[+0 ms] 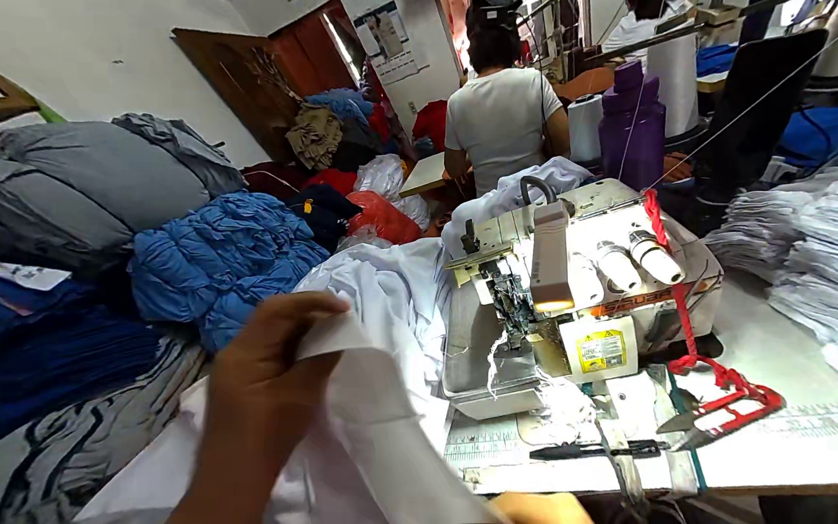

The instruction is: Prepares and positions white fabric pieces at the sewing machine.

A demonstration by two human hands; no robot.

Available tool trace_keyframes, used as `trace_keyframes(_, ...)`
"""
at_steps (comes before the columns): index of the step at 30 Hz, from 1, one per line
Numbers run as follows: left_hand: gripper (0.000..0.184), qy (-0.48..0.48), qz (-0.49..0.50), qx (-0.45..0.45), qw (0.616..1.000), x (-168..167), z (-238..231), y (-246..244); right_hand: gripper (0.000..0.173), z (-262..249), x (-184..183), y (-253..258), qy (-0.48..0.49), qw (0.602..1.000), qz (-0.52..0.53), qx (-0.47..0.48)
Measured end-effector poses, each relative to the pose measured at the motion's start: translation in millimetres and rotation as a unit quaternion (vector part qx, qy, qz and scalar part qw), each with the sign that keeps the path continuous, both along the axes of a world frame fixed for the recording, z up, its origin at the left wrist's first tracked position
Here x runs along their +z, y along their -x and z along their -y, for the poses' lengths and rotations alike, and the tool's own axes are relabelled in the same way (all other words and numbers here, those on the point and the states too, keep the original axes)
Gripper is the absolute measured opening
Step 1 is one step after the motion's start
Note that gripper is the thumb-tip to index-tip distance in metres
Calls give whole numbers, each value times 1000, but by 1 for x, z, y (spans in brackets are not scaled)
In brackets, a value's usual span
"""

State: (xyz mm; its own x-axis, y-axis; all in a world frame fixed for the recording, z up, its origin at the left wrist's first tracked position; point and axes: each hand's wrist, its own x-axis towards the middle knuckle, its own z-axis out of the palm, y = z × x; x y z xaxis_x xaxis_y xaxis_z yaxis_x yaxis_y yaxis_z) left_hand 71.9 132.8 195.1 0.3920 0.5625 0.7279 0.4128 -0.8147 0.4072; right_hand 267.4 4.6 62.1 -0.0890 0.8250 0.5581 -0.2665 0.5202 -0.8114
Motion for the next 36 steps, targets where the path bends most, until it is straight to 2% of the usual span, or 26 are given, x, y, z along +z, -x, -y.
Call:
trace_keyframes(2, 18, -74, -83, 8, 994, -11, -19, -22, 19, 3, -8, -13, 62, 997, -47, -26)
trace_keyframes(4, 14, -67, -126, -10, 990, -34, -34, -45, 18, 6, -22, -23, 111, 990, -76, -50)
trace_keyframes(8, 11, 47, -185, 45, 981, -67, -42, -78, 20, 11, -47, -26, 180, 975, -107, -71)
trace_keyframes(10, 8, 127, -213, 82, 965, -71, -45, -85, 20, 10, -49, -23, 227, 962, -128, -83)
trace_keyframes(12, 6, 151, -235, 100, 955, -72, -50, -90, 19, 6, -45, -21, 261, 950, -147, -94)
trace_keyframes(14, 9, 161, -239, 109, 951, -74, -55, -94, 18, 2, -43, -22, 265, 947, -150, -98)
trace_keyframes(22, 21, 91, -251, 151, 952, -84, -76, -112, 18, -21, -35, -27, 245, 950, -141, -133)
trace_keyframes(26, 27, 100, -259, 183, 943, -83, -84, -120, 19, -27, -33, -25, 255, 943, -161, -139)
trace_keyframes(30, 29, 46, -206, 161, 964, -95, -93, -120, 19, -27, -37, -24, 249, 941, -182, -137)
trace_keyframes(36, 32, 61, -207, 157, 964, -95, -96, -121, 19, -26, -38, -22, 259, 940, -171, -144)
